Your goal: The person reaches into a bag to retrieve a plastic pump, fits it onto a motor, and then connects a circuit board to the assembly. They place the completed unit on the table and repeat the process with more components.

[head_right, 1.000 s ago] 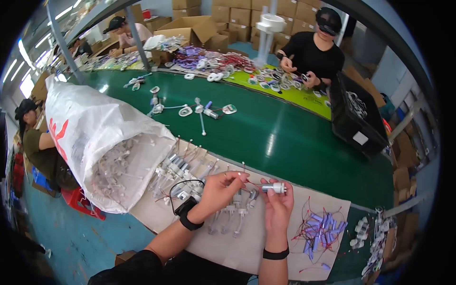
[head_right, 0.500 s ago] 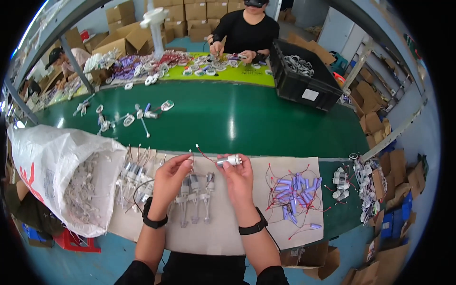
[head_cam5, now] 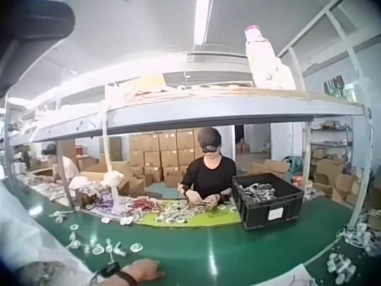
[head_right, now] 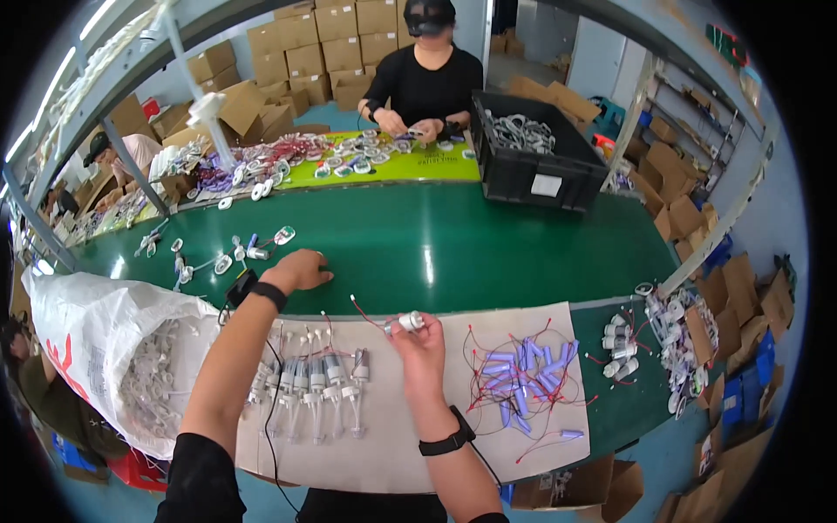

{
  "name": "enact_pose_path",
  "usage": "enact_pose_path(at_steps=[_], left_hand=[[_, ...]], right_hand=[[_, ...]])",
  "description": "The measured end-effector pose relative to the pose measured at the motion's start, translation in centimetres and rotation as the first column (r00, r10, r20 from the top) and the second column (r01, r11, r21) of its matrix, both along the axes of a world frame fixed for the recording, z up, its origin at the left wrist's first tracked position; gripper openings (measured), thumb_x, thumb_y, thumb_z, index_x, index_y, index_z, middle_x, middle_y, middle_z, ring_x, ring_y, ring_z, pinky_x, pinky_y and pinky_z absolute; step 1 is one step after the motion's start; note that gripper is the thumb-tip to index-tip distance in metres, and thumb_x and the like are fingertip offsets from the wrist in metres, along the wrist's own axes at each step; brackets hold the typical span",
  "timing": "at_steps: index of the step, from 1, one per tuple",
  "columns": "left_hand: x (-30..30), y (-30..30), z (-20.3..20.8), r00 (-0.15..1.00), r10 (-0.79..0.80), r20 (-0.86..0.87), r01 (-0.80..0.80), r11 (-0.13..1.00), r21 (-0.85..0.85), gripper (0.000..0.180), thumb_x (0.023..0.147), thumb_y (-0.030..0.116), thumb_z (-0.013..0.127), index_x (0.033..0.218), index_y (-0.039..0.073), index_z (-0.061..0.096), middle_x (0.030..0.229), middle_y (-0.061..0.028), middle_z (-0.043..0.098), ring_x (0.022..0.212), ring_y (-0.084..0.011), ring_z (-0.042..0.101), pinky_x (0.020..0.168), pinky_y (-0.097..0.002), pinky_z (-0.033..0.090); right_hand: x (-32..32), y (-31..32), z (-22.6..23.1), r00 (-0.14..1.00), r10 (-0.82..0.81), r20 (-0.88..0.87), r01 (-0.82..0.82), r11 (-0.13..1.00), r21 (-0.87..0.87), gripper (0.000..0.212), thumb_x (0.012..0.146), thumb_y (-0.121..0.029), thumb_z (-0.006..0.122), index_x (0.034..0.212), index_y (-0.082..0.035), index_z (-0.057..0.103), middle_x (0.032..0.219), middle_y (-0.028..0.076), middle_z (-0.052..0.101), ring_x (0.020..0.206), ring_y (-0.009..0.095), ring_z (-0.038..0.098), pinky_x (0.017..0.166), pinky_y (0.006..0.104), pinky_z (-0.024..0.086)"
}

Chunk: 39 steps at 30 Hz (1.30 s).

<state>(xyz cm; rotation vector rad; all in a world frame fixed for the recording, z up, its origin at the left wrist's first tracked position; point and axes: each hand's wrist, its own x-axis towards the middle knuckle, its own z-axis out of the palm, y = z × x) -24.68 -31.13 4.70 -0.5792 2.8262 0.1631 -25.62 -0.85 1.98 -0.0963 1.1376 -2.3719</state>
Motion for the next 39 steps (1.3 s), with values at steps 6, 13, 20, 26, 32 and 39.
enact_pose_path(at_steps=[6, 13, 20, 26, 32, 39], left_hand=[[7.1, 11.3, 5.4, 0.672, 0.195, -0.714, 0.031, 0.957, 0.29, 0.03, 0.095, 0.022, 0.063, 0.119, 0.005, 0.066, 0.114, -0.0165, 0.067, 0.097, -0.0298, 0.068, 0.081, -0.0373, 0.055], [10.5, 17.8, 4.5, 0.464, 0.556, -0.69, 0.115, 0.735, 0.669, 0.037, 0.098, 0.022, 0.063, 0.128, 0.001, 0.06, 0.115, -0.0101, 0.069, 0.089, -0.0134, 0.066, 0.075, -0.0274, 0.054], [12.6, 17.1, 1.2, 0.449, 0.606, -0.657, 0.277, 0.604, 0.747, 0.022, 0.098, 0.012, 0.062, 0.115, 0.0, 0.069, 0.1, -0.0093, 0.074, 0.09, -0.015, 0.071, 0.079, -0.0276, 0.057], [12.9, 16.9, 0.4, 0.428, 0.558, -0.711, 0.224, 0.696, 0.682, 0.023, 0.095, 0.009, 0.064, 0.117, 0.004, 0.069, 0.101, -0.012, 0.075, 0.088, -0.0175, 0.074, 0.075, -0.0276, 0.057], [13.6, 16.7, 0.8, 0.476, 0.563, -0.676, 0.16, 0.7, 0.696, 0.025, 0.094, 0.011, 0.065, 0.118, 0.006, 0.069, 0.092, -0.0138, 0.075, 0.078, -0.0172, 0.074, 0.066, -0.029, 0.057], [12.9, 16.8, 0.3, 0.371, 0.554, -0.745, 0.197, 0.737, 0.646, 0.025, 0.095, 0.017, 0.064, 0.117, 0.008, 0.071, 0.075, -0.0132, 0.071, 0.062, -0.0209, 0.07, 0.056, -0.0313, 0.053]], right_hand=[[-0.8, 1.2, 0.0, 1.0, -0.021, -0.018, 0.02, 1.0, -0.019, 0.034, 0.091, 0.006, 0.061, 0.12, -0.005, 0.046, 0.119, 0.011, 0.058, 0.114, 0.027, 0.061, 0.099, 0.0408, 0.051], [1.9, 0.4, 2.5, 0.968, 0.023, -0.251, -0.036, 0.998, -0.048, 0.04, 0.087, 0.011, 0.062, 0.12, -0.003, 0.047, 0.122, 0.011, 0.055, 0.12, 0.026, 0.058, 0.102, 0.0366, 0.048], [2.3, 0.1, 1.0, 0.95, 0.062, -0.307, -0.084, 0.995, -0.061, 0.041, 0.086, 0.006, 0.066, 0.123, -0.005, 0.05, 0.118, 0.008, 0.056, 0.114, 0.028, 0.06, 0.102, 0.0408, 0.048], [2.7, 0.5, 2.1, 0.951, 0.084, -0.297, -0.102, 0.994, -0.044, 0.04, 0.087, 0.002, 0.067, 0.123, -0.005, 0.051, 0.117, 0.008, 0.056, 0.112, 0.028, 0.06, 0.099, 0.0405, 0.05], [2.8, 0.4, 1.8, 0.956, 0.078, -0.284, -0.087, 0.996, -0.019, 0.037, 0.09, -0.001, 0.066, 0.123, -0.004, 0.051, 0.116, 0.008, 0.056, 0.112, 0.027, 0.06, 0.096, 0.0404, 0.052], [1.9, 1.0, 1.4, 0.954, 0.122, -0.273, -0.132, 0.991, -0.017, 0.029, 0.096, -0.004, 0.059, 0.124, -0.003, 0.05, 0.119, 0.011, 0.058, 0.113, 0.026, 0.06, 0.097, 0.039, 0.054]])
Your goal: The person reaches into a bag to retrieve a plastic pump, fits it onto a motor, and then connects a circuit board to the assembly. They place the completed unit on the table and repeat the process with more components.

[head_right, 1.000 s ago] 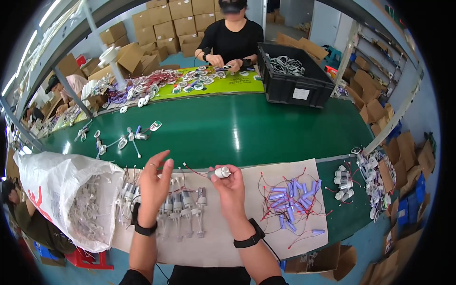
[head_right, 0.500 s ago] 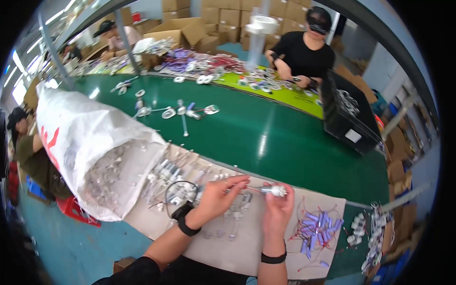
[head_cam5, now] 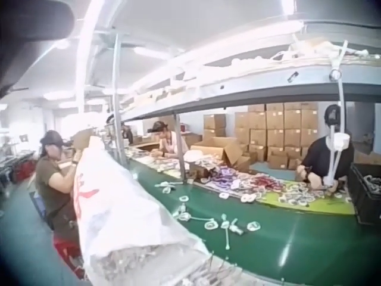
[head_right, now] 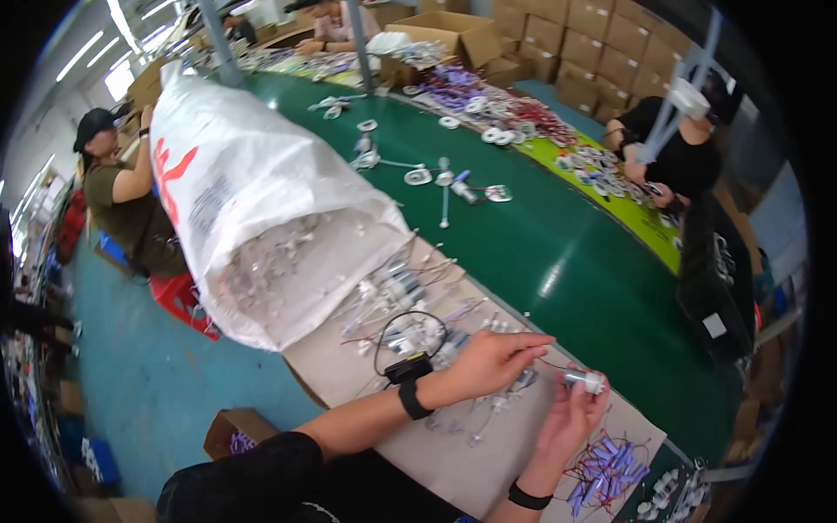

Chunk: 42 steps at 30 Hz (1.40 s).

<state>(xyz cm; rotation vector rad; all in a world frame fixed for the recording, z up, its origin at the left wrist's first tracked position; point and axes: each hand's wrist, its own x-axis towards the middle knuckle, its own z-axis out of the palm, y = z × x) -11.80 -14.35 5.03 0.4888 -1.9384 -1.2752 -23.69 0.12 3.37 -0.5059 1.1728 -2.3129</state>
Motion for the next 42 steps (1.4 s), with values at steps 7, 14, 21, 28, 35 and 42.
enact_pose_path(at_steps=[7, 14, 21, 28, 35, 42], left_hand=[[0.7, -0.5, 0.1, 1.0, -0.016, -0.004, 0.016, 1.0, 0.0, 0.027, 0.094, 0.018, 0.065, 0.119, 0.008, 0.07, 0.076, -0.0127, 0.071, 0.062, -0.0223, 0.07, 0.058, -0.0321, 0.054], [3.3, -0.9, 4.4, 0.997, -0.065, -0.038, 0.064, 0.998, -0.024, 0.047, 0.091, 0.027, 0.07, 0.13, 0.004, 0.06, 0.117, -0.0171, 0.069, 0.098, -0.0287, 0.07, 0.084, -0.0361, 0.055], [18.2, -7.7, 7.5, 0.928, 0.293, 0.23, -0.307, 0.951, 0.029, 0.035, 0.096, 0.025, 0.064, 0.122, 0.002, 0.066, 0.108, -0.0093, 0.072, 0.092, -0.0152, 0.067, 0.082, -0.0304, 0.053], [22.1, -1.8, 12.2, 0.921, 0.219, 0.323, -0.285, 0.943, 0.174, 0.031, 0.096, 0.021, 0.064, 0.121, 0.003, 0.066, 0.107, -0.0083, 0.072, 0.093, -0.0137, 0.067, 0.083, -0.0295, 0.053], [24.5, 3.2, 14.3, 0.886, 0.204, 0.417, -0.132, 0.972, -0.196, 0.027, 0.09, 0.015, 0.071, 0.116, 0.006, 0.07, 0.1, -0.0057, 0.073, 0.09, -0.0123, 0.067, 0.08, -0.0276, 0.052], [31.7, -2.0, 13.7, 0.446, 0.892, 0.067, -0.859, 0.448, -0.249, 0.063, 0.079, 0.028, 0.082, 0.123, -0.003, 0.05, 0.112, -0.0119, 0.057, 0.1, -0.0174, 0.055, 0.086, -0.0305, 0.046]], right_hand=[[-0.8, -0.1, -0.8, 0.995, 0.084, 0.047, -0.081, 0.994, -0.076, 0.031, 0.098, -0.005, 0.058, 0.127, 0.0, 0.049, 0.12, 0.014, 0.059, 0.118, 0.028, 0.059, 0.101, 0.038, 0.052], [-2.0, 0.2, -1.5, 0.997, 0.061, 0.052, -0.056, 0.994, -0.096, 0.029, 0.098, -0.006, 0.059, 0.125, 0.0, 0.051, 0.119, 0.014, 0.059, 0.115, 0.027, 0.06, 0.099, 0.0364, 0.053], [-2.1, 0.3, -1.1, 0.99, 0.122, 0.067, -0.108, 0.977, -0.181, 0.025, 0.098, -0.006, 0.058, 0.122, -0.001, 0.053, 0.12, 0.014, 0.06, 0.115, 0.026, 0.06, 0.1, 0.0361, 0.054], [-2.6, 0.6, -1.4, 0.993, 0.08, 0.083, -0.069, 0.989, -0.131, 0.028, 0.097, -0.004, 0.06, 0.123, -0.001, 0.052, 0.12, 0.013, 0.06, 0.115, 0.026, 0.061, 0.097, 0.0354, 0.055], [-2.7, 0.1, -2.0, 0.991, 0.104, 0.08, -0.091, 0.985, -0.148, 0.028, 0.097, -0.003, 0.059, 0.124, -0.001, 0.051, 0.121, 0.012, 0.059, 0.115, 0.026, 0.06, 0.097, 0.0353, 0.054], [-2.9, 0.5, -1.6, 0.992, 0.09, 0.09, -0.074, 0.983, -0.168, 0.028, 0.097, -0.004, 0.059, 0.124, -0.003, 0.051, 0.121, 0.011, 0.059, 0.115, 0.025, 0.06, 0.097, 0.036, 0.054]])
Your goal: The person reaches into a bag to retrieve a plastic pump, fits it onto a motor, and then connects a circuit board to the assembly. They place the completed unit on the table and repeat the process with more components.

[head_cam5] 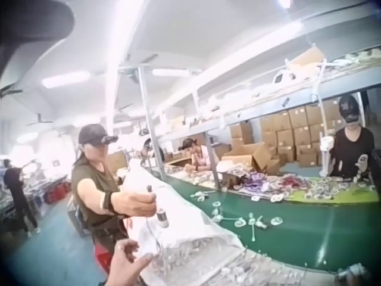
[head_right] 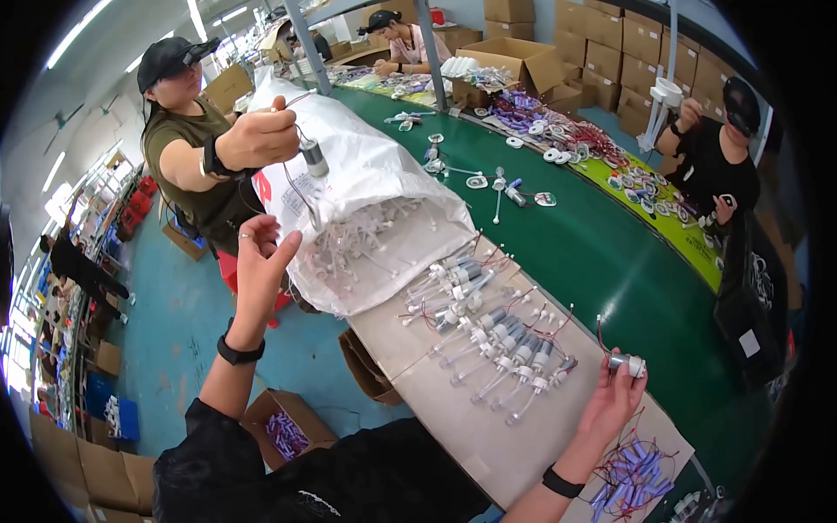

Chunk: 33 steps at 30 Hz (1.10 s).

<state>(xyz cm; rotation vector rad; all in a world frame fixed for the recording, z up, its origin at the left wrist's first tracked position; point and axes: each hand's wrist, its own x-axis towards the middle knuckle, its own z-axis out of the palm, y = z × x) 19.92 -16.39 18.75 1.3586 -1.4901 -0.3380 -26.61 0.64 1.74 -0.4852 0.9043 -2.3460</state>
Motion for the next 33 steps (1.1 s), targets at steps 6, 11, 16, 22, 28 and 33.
enact_pose_path(at_steps=[6, 11, 16, 22, 28, 33], left_hand=[[-3.7, -2.6, 2.3, 0.885, -0.464, -0.021, 0.464, 0.886, -0.006, 0.089, 0.079, 0.03, 0.082, 0.144, -0.006, 0.034, 0.146, -0.02, 0.043, 0.135, -0.0271, 0.042, 0.112, -0.0373, 0.032], [-7.4, -5.9, -1.1, 0.786, -0.539, -0.304, 0.6, 0.783, 0.164, 0.066, 0.091, 0.023, 0.073, 0.143, 0.002, 0.039, 0.14, -0.0082, 0.049, 0.127, -0.0169, 0.05, 0.096, -0.0291, 0.043], [-8.8, -4.7, -2.3, 0.47, -0.554, -0.687, 0.802, 0.593, 0.071, 0.032, 0.102, 0.017, 0.055, 0.13, 0.004, 0.049, 0.13, -0.0071, 0.058, 0.114, -0.0209, 0.063, 0.092, -0.0335, 0.054], [-9.9, -3.2, -2.3, 0.28, -0.56, -0.78, 0.886, 0.463, -0.015, 0.023, 0.104, 0.014, 0.049, 0.123, 0.001, 0.051, 0.132, -0.0129, 0.056, 0.113, -0.0281, 0.064, 0.098, -0.0428, 0.056], [-10.1, -2.6, -2.0, 0.225, -0.432, -0.873, 0.925, 0.376, 0.052, 0.023, 0.104, 0.013, 0.048, 0.123, -0.001, 0.051, 0.135, -0.017, 0.054, 0.107, -0.0298, 0.066, 0.095, -0.0447, 0.058], [-9.9, -2.3, -1.9, 0.137, -0.334, -0.932, 0.965, 0.257, 0.049, 0.023, 0.104, 0.014, 0.047, 0.121, -0.001, 0.054, 0.14, -0.0223, 0.05, 0.105, -0.0297, 0.067, 0.089, -0.0427, 0.06]], right_hand=[[-0.5, 0.2, -0.6, 1.0, 0.015, -0.014, -0.015, 1.0, 0.016, 0.025, 0.097, -0.003, 0.06, 0.121, -0.003, 0.052, 0.119, 0.011, 0.06, 0.115, 0.025, 0.061, 0.098, 0.0369, 0.054], [-0.1, 0.0, -0.2, 1.0, 0.015, -0.024, -0.014, 0.999, 0.031, 0.025, 0.096, -0.004, 0.06, 0.12, -0.003, 0.052, 0.117, 0.01, 0.06, 0.114, 0.026, 0.061, 0.097, 0.0375, 0.054], [0.4, -0.1, 0.5, 1.0, 0.008, -0.011, -0.007, 0.999, 0.031, 0.025, 0.096, -0.003, 0.06, 0.12, -0.002, 0.052, 0.117, 0.01, 0.06, 0.112, 0.026, 0.061, 0.097, 0.0371, 0.054], [0.1, -0.3, -0.1, 1.0, 0.01, -0.02, -0.009, 0.999, 0.05, 0.026, 0.096, -0.003, 0.06, 0.121, -0.003, 0.052, 0.117, 0.01, 0.06, 0.112, 0.025, 0.061, 0.096, 0.0355, 0.054], [0.0, -0.3, -0.1, 1.0, 0.011, -0.017, -0.01, 0.999, 0.044, 0.026, 0.097, -0.004, 0.06, 0.122, -0.003, 0.052, 0.117, 0.009, 0.06, 0.112, 0.025, 0.061, 0.096, 0.0361, 0.054], [-0.1, 0.0, -0.4, 1.0, 0.011, -0.025, -0.01, 0.999, 0.039, 0.027, 0.097, -0.005, 0.061, 0.122, -0.004, 0.052, 0.117, 0.009, 0.06, 0.112, 0.024, 0.061, 0.096, 0.036, 0.054]])
